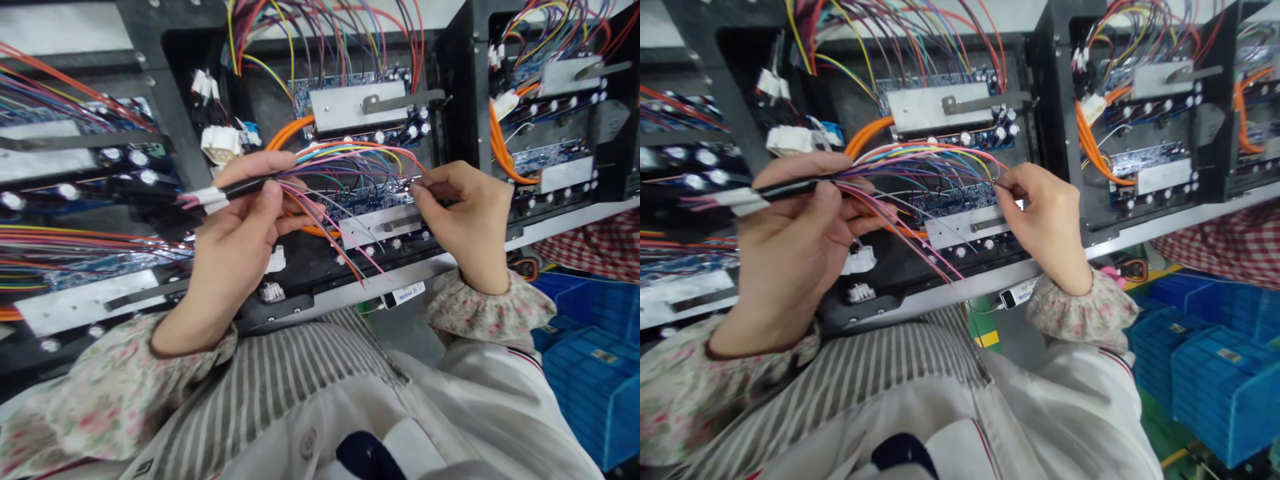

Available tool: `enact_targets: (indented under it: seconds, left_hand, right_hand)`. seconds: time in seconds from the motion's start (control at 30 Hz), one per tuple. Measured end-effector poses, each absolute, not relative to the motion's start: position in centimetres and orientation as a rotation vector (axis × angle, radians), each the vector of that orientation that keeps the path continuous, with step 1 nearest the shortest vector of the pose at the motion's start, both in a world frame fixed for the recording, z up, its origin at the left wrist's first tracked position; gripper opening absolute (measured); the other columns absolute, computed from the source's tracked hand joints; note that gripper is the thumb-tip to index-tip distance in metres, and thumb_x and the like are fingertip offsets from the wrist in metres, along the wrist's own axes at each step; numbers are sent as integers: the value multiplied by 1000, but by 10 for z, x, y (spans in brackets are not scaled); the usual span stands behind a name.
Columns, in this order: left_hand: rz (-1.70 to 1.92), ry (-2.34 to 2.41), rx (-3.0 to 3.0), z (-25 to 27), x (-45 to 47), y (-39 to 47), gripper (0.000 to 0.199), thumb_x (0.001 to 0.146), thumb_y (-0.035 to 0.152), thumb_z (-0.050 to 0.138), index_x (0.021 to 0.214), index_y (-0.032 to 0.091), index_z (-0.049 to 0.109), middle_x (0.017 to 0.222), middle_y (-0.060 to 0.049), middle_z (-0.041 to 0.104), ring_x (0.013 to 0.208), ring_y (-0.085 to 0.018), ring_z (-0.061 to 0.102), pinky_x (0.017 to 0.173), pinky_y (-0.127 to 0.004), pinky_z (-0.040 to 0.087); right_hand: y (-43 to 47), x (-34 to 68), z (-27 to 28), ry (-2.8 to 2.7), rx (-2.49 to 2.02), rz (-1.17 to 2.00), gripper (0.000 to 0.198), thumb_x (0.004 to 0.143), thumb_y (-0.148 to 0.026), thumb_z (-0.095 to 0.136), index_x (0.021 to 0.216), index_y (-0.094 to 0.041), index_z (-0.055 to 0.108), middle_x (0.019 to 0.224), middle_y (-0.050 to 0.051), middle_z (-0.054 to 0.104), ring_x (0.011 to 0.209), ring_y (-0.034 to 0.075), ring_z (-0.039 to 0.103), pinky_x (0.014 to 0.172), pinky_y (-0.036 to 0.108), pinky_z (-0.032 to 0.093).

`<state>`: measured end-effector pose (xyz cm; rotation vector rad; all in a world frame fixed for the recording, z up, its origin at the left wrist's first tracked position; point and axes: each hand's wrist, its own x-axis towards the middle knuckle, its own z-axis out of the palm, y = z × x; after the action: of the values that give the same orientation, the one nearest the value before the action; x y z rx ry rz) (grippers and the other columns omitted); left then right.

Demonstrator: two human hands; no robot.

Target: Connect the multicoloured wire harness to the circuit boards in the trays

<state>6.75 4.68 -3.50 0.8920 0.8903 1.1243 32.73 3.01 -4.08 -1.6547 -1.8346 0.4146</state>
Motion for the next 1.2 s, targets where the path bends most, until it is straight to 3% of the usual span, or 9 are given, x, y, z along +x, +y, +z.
enact_targets:
  seconds: [0.37,0.6,0.8,0.93,1.07,1.2]
  left_hand:
    - [1169,869,990,-38,67,48,14,93,28,72,106,24,73,89,0,80,74,-15,77,67,-28,69]
    - [1181,885,992,-37,68,47,14,96,24,67,108,20,71,92,-2,80,79,-15,77,72,-26,68]
    - [1168,916,960,-33,68,46,13,96,25,68,107,21,71,92,-2,80,79,-14,77,72,-24,68]
    - [1147,910,949,-34,68,46,13,94,27,69,106,23,72,92,-1,80,77,-14,77,72,-24,68]
    - [1144,904,928,-38,68,45,12,96,27,67,107,24,71,94,-1,80,78,-14,77,74,-24,68]
    - [1119,921,830,-36,71,43,8,98,24,60,103,21,67,92,-1,79,76,-14,77,72,-28,68]
  right_hand:
    - [33,322,-41,-2006,-1631,296,10,91,-22,65,83,-26,61,77,-1,67,67,17,65,64,32,54]
    - [34,323,-35,-2084,-1667,382,8,94,-22,60,89,-27,64,79,1,69,69,19,66,65,34,55]
    - [39,331,-31,-2110,-1679,357,5,91,-21,67,87,-24,65,75,1,68,65,19,65,60,32,48]
    - [33,323,-13,-2076,-1778,289,19,91,-33,72,77,-22,65,68,1,68,60,17,63,56,31,43]
    - [25,306,-3,-2260,-1426,446,12,94,-29,70,98,-17,71,84,4,74,68,17,67,60,29,49]
    - [27,296,-10,-2419,-1241,362,21,96,-15,60,112,-10,72,90,8,75,74,20,70,64,31,52]
